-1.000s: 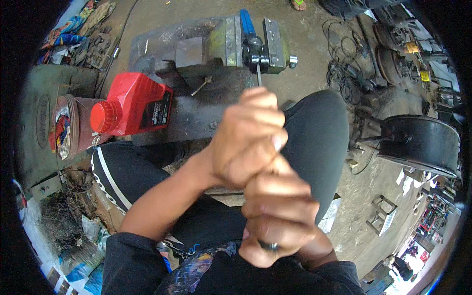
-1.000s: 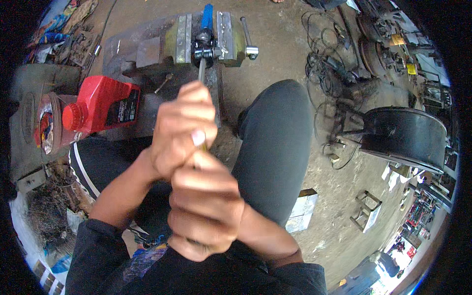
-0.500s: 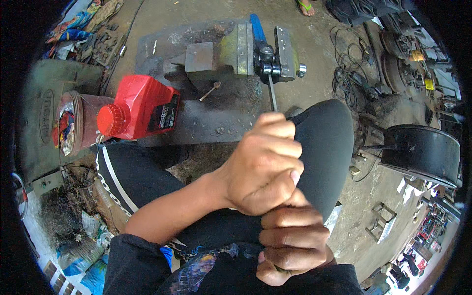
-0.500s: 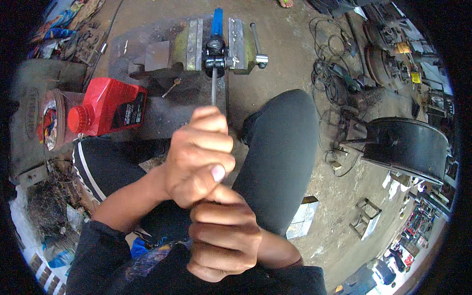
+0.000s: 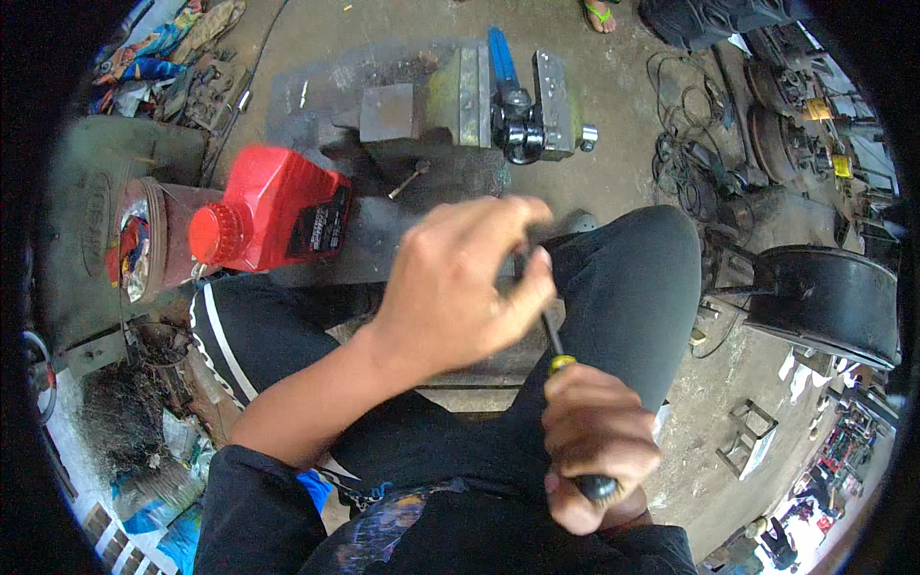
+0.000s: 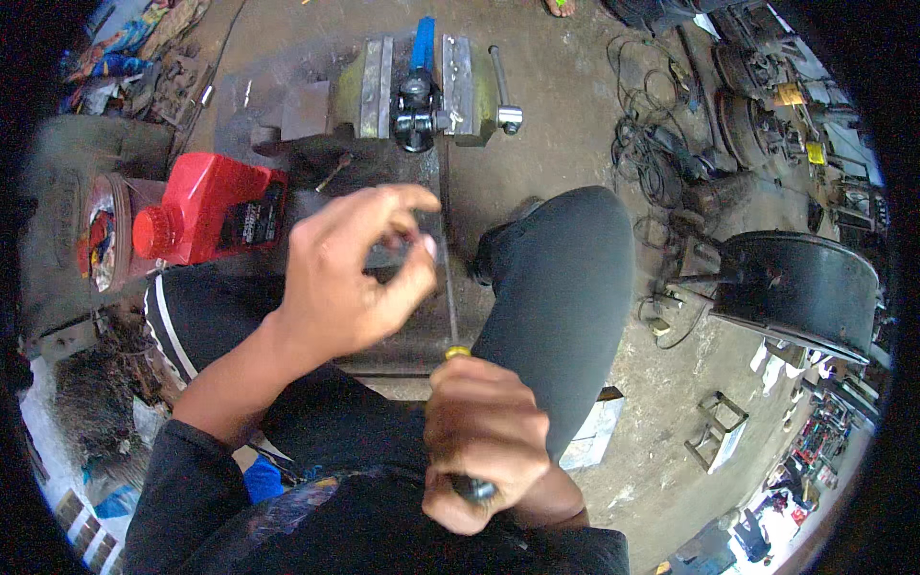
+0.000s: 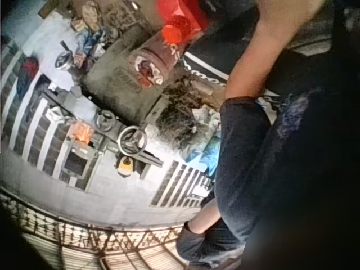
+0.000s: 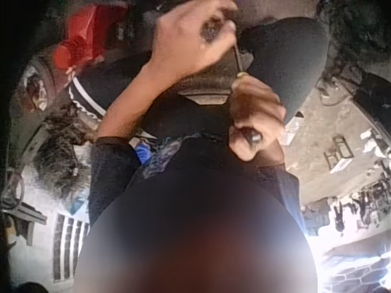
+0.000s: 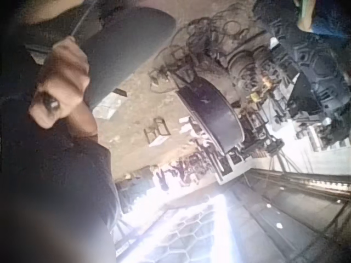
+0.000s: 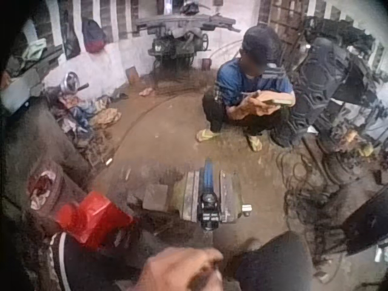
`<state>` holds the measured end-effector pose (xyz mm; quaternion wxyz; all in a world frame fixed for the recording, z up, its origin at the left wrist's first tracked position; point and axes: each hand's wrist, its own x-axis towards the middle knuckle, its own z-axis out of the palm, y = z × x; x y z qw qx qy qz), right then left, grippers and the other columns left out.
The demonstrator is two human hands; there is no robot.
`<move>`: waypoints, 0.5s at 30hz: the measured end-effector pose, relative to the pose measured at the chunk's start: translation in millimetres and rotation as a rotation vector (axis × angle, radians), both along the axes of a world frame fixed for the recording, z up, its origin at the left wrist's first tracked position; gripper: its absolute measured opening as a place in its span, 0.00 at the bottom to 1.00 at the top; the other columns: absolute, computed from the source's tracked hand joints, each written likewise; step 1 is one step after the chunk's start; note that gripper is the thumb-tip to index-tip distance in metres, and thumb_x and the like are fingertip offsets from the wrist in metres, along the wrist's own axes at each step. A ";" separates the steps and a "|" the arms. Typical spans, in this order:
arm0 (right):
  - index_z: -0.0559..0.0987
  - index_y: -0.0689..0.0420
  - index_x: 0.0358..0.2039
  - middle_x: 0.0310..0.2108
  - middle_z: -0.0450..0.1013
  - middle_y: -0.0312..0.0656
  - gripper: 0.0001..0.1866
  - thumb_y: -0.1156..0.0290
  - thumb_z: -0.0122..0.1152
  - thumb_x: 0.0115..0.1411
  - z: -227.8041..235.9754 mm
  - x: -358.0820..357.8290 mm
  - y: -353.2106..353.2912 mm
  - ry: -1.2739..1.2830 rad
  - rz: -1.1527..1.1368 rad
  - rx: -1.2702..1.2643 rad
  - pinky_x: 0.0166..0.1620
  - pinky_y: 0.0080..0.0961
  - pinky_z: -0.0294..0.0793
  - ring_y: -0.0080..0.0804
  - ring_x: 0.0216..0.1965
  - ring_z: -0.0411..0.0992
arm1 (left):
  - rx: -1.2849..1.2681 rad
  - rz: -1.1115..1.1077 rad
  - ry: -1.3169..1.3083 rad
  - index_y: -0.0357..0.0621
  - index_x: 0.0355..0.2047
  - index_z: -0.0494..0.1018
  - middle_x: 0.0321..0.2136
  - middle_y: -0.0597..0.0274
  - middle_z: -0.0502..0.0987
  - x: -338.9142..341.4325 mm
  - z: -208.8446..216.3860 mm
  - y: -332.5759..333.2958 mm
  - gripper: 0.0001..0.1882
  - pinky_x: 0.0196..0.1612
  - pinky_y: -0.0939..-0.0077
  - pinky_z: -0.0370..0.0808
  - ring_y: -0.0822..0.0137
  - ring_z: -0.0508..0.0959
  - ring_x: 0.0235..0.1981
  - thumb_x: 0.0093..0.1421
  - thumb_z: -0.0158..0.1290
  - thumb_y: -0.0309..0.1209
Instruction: The person secures a small mechanical part in a bench vise and uses a screwdriver to turn a screw on the part. The person repeatedly rotates the screwdriver while holding the part steady with the other hand.
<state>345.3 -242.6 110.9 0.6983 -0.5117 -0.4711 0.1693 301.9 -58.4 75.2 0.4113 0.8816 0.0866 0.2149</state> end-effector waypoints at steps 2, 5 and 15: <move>0.71 0.57 0.16 0.14 0.68 0.39 0.08 0.74 0.62 0.34 -11.1 1.4 0.8 0.052 0.029 -0.004 0.28 0.38 0.71 0.37 0.16 0.67 | 0.151 0.074 0.098 0.35 0.50 0.76 0.25 0.53 0.77 3.2 -0.4 6.4 0.23 0.35 0.59 0.74 0.53 0.79 0.26 0.55 0.60 0.34; 0.70 0.57 0.16 0.14 0.67 0.39 0.08 0.75 0.61 0.33 -19.4 -2.1 2.1 0.044 0.066 -0.002 0.27 0.37 0.69 0.37 0.15 0.66 | 0.326 0.061 0.188 0.31 0.56 0.72 0.26 0.52 0.78 1.1 4.8 2.4 0.30 0.33 0.60 0.73 0.55 0.79 0.26 0.54 0.59 0.34; 0.70 0.57 0.14 0.13 0.67 0.38 0.07 0.75 0.60 0.33 -22.0 -7.8 4.8 0.066 0.097 0.000 0.25 0.37 0.68 0.37 0.14 0.67 | 0.391 0.101 0.578 0.26 0.64 0.58 0.16 0.47 0.76 32.2 14.1 -9.1 0.41 0.26 0.53 0.78 0.46 0.80 0.19 0.53 0.60 0.35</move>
